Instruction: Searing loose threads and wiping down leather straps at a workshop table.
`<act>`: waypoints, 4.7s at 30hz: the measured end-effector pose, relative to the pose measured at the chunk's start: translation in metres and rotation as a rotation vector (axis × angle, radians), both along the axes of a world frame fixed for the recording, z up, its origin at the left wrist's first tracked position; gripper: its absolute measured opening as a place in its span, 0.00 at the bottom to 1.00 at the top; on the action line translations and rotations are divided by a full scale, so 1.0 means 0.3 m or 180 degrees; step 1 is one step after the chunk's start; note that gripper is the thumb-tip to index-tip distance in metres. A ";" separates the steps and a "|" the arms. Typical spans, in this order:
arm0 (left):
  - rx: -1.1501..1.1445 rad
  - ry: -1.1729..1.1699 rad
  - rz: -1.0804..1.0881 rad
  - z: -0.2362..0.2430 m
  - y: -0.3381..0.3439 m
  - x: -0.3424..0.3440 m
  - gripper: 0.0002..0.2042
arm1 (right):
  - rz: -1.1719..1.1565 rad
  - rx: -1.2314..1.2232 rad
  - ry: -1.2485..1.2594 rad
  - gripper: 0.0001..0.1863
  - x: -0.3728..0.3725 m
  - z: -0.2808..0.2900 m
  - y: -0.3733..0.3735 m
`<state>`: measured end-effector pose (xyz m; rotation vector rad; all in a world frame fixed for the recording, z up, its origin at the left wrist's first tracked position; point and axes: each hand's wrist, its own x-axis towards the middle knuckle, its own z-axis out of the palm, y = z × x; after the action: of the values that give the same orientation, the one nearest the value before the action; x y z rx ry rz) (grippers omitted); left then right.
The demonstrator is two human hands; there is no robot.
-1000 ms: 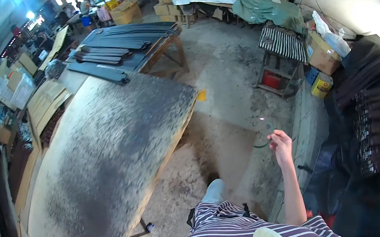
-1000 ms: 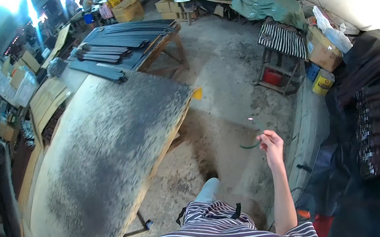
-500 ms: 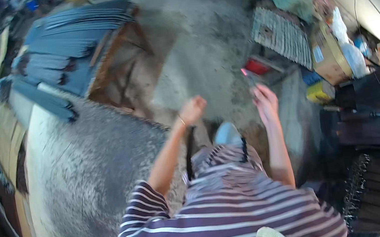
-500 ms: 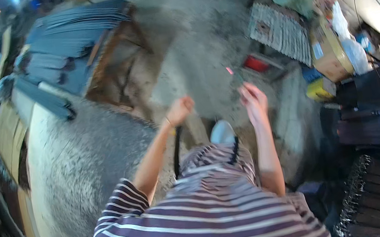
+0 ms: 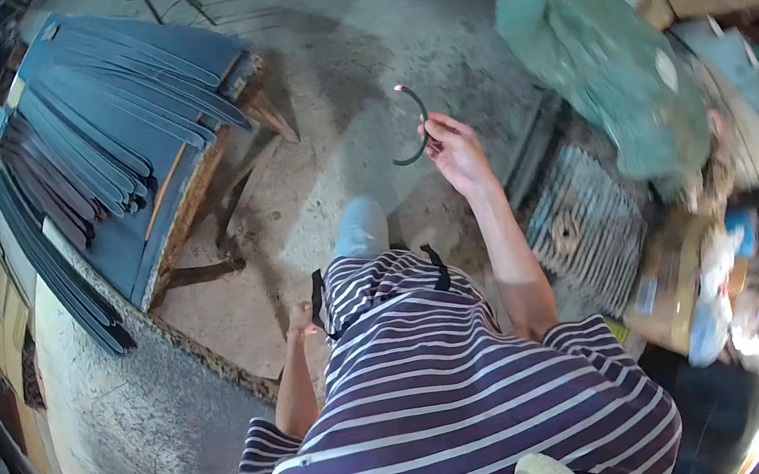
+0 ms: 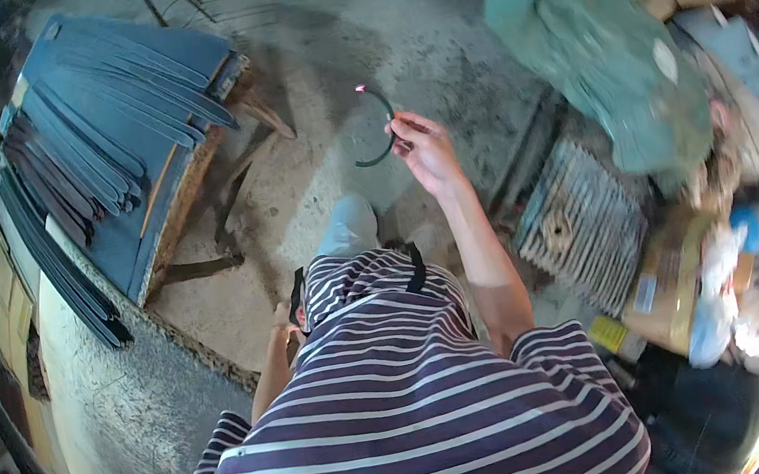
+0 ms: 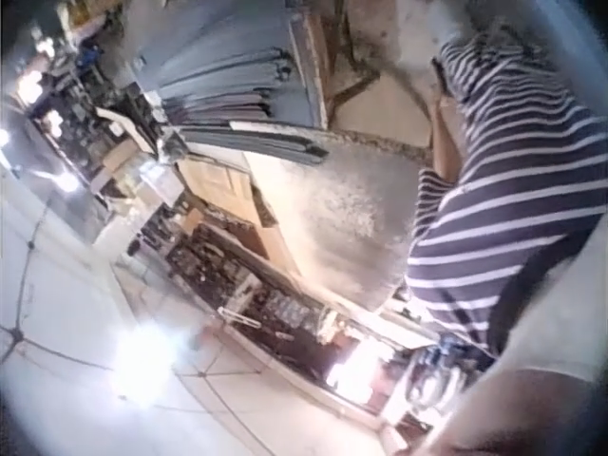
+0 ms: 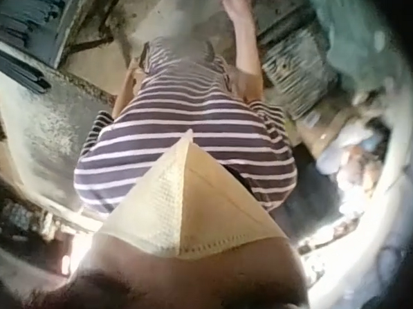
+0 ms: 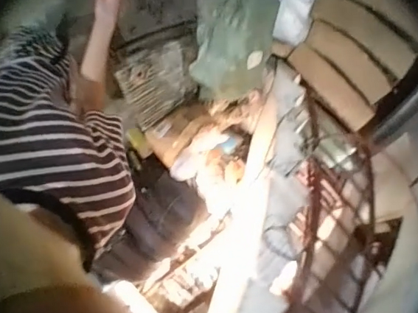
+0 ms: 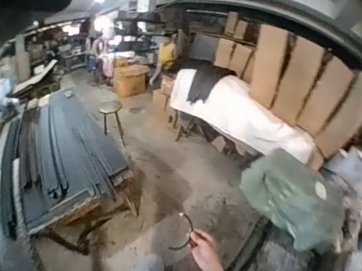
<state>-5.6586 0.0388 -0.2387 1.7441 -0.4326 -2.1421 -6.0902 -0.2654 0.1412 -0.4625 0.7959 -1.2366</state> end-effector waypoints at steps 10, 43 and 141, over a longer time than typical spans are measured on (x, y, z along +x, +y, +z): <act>-0.1841 -0.1835 -0.1097 0.576 -1.700 -0.517 0.22 | 0.0541 0.0736 -0.0598 0.06 0.081 -0.247 -1.186; 0.0090 -0.5273 0.2815 0.648 -3.680 1.311 0.12 | 0.3385 0.1196 0.0592 0.05 2.154 -0.481 -3.690; 0.0162 -0.6859 0.2003 0.598 -4.724 2.230 0.17 | 0.4806 0.0432 -0.0288 0.06 3.862 -0.812 -4.941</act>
<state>-4.9896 -1.3783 -0.0592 2.8070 -0.1290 0.7150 -4.9316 -1.7479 -0.1022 -0.6774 0.2514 0.2031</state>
